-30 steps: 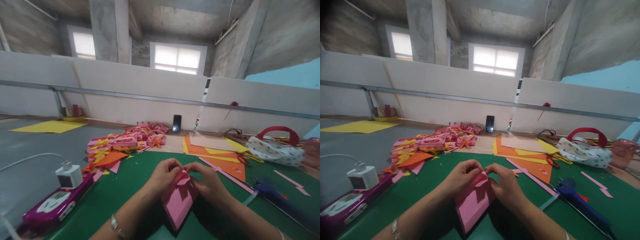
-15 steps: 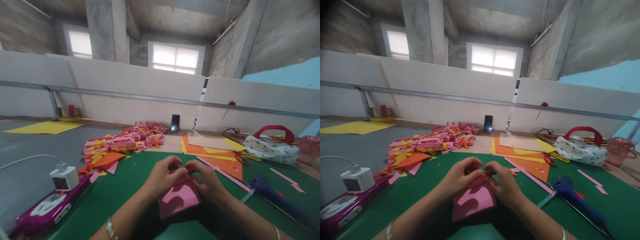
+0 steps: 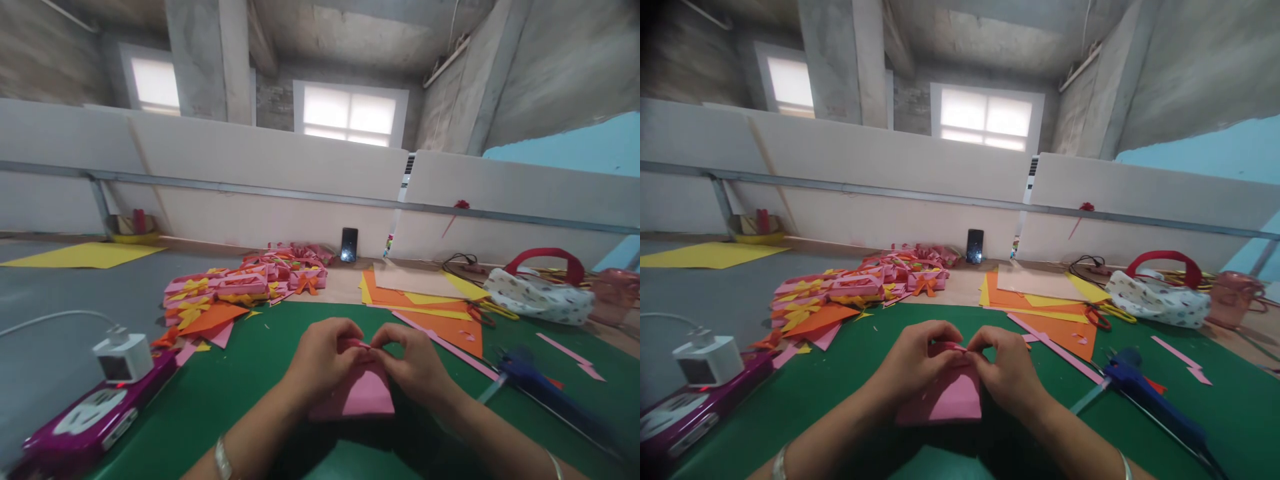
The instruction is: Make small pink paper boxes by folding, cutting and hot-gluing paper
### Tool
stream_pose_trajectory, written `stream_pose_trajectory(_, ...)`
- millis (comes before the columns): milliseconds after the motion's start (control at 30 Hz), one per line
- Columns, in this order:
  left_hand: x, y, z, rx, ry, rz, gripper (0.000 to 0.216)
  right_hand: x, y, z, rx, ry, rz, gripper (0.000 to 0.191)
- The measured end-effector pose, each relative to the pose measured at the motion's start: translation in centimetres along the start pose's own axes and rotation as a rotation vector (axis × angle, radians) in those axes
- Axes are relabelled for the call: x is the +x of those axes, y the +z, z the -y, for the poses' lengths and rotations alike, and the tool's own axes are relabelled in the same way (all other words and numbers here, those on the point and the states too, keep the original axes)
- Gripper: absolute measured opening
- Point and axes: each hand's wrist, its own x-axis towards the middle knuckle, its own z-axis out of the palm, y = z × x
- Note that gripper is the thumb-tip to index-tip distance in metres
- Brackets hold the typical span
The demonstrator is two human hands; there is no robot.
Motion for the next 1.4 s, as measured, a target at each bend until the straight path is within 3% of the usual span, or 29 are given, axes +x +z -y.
stream_pose_trajectory(167,0.1,0.2,-0.1,0.024,0.038,0.036,0.009,-0.2,-0.1,0.3,-0.027,0.016,0.007,0.008)
stream_pose_trajectory(367,0.3,0.0,-0.1,-0.060,0.023,0.087,0.020,-0.1,-0.2,0.6,0.000,0.005,-0.008,0.007)
stream_pose_trajectory(567,0.6,-1.5,0.6,-0.215,-0.109,-0.045,0.035,0.7,-0.5,-1.0,0.175,0.119,-0.035,0.007)
stream_pose_trajectory(667,0.6,-1.6,1.0,-0.211,-0.191,-0.034,0.044,0.9,-0.4,-1.9,0.275,0.171,0.002,0.007)
stream_pose_trajectory(733,0.7,-1.4,1.1,-0.199,-0.233,-0.019,0.042,0.9,-0.3,-1.9,0.251,0.142,0.040,0.005)
stream_pose_trajectory(867,0.6,-0.6,1.0,-0.177,-0.202,0.000,0.039,0.4,0.0,-1.0,0.111,-0.022,0.026,0.032)
stream_pose_trajectory(1000,0.5,-0.2,1.1,-0.081,-0.133,-0.015,0.037,0.1,0.1,-0.6,0.014,-0.132,-0.039,0.018)
stream_pose_trajectory(1100,0.5,-0.2,1.3,-0.022,-0.136,-0.067,0.036,0.1,-0.1,-1.0,-0.005,-0.168,-0.093,0.021)
stream_pose_trajectory(1200,0.7,-0.5,1.2,-0.166,-0.211,-0.071,0.028,0.1,-0.2,-1.3,0.000,-0.174,-0.156,0.030)
stream_pose_trajectory(1300,0.9,-0.8,0.7,-0.401,-0.301,-0.038,0.028,0.2,-0.2,-1.3,-0.027,-0.206,-0.190,0.023)
stream_pose_trajectory(1400,0.8,-0.8,0.4,-0.543,-0.272,-0.012,0.032,0.3,-0.1,-1.2,-0.025,-0.170,-0.165,0.021)
